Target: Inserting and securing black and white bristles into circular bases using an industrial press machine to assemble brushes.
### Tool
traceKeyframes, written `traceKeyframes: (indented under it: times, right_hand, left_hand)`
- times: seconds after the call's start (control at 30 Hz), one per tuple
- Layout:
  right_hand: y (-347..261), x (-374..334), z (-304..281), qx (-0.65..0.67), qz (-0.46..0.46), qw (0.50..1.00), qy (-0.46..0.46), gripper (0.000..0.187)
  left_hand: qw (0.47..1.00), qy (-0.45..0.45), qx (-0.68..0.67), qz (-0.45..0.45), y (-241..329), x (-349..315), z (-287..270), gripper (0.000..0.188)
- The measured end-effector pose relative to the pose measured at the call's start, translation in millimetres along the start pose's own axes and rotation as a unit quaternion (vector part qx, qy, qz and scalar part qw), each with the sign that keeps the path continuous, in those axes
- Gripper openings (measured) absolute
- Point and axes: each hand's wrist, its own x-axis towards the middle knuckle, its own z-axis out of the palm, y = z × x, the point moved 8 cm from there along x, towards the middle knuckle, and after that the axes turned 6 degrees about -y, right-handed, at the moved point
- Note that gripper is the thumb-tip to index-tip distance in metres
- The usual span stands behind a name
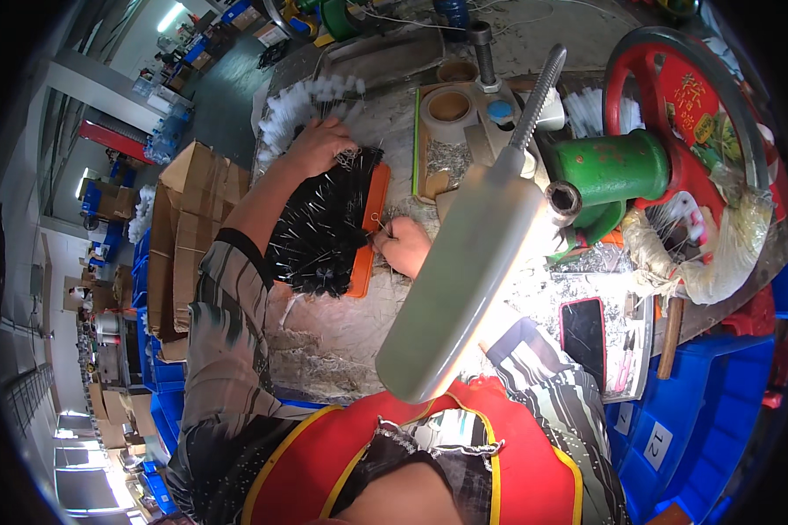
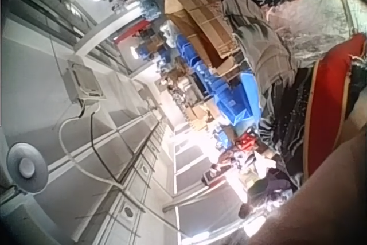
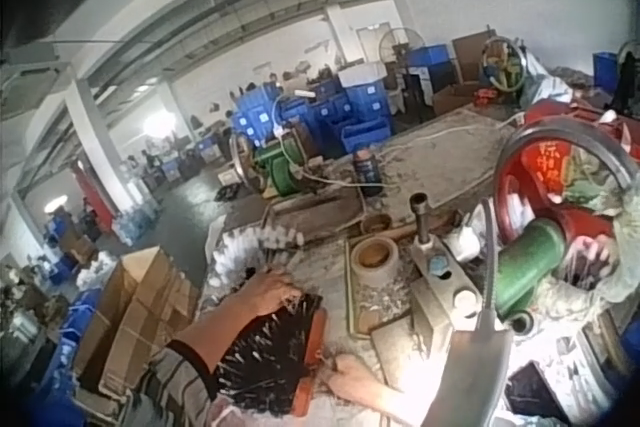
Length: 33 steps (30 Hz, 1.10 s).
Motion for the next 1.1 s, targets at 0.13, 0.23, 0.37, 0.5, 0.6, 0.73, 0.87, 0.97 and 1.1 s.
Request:
traceKeyframes:
  times: [0.13, 0.23, 0.37, 0.5, 0.6, 0.73, 0.87, 0.97, 1.1]
  right_hand:
    - [2, 1, 1, 0.005, 0.014, 1.000, -0.004, 0.019]
    - [2, 1, 0, 0.001, 0.012, 1.000, -0.001, 0.019]
    - [5, 2, -3, 0.009, 0.012, 1.000, 0.014, 0.019]
    - [8, 3, -1, -0.001, 0.022, 1.000, 0.020, 0.020]
    - [8, 2, 1, -0.008, 0.034, 0.999, 0.020, 0.020]
    - [11, 0, 2, -0.007, 0.020, 0.999, 0.037, 0.020]
    - [23, 8, 5, -0.025, -0.022, 0.998, 0.054, 0.019]
    - [17, 9, 6, -0.035, -0.028, 0.998, 0.042, 0.019]
    - [18, 14, 7, -0.059, -0.069, 0.996, 0.019, 0.019]
  left_hand:
    - [0.996, 0.079, 0.025, 0.044, 4, -8, -5, 0.032]
    - [0.995, 0.075, -0.011, 0.058, 0, -9, -2, 0.039]
    - [0.999, 0.026, 0.009, 0.045, 2, -2, -7, 0.035]
    - [0.999, -0.025, 0.004, -0.042, -8, -8, -1, 0.036]
    - [0.998, -0.025, -0.064, 0.006, -3, -9, 5, 0.033]
    - [0.996, -0.028, -0.077, 0.043, 3, -8, 11, 0.035]
    - [0.994, 0.018, -0.104, 0.011, -9, -18, -4, 0.022]
    - [0.984, 0.076, -0.163, -0.013, -36, -30, -9, 0.021]
    - [0.979, 0.141, -0.149, -0.009, -42, -41, -30, 0.024]
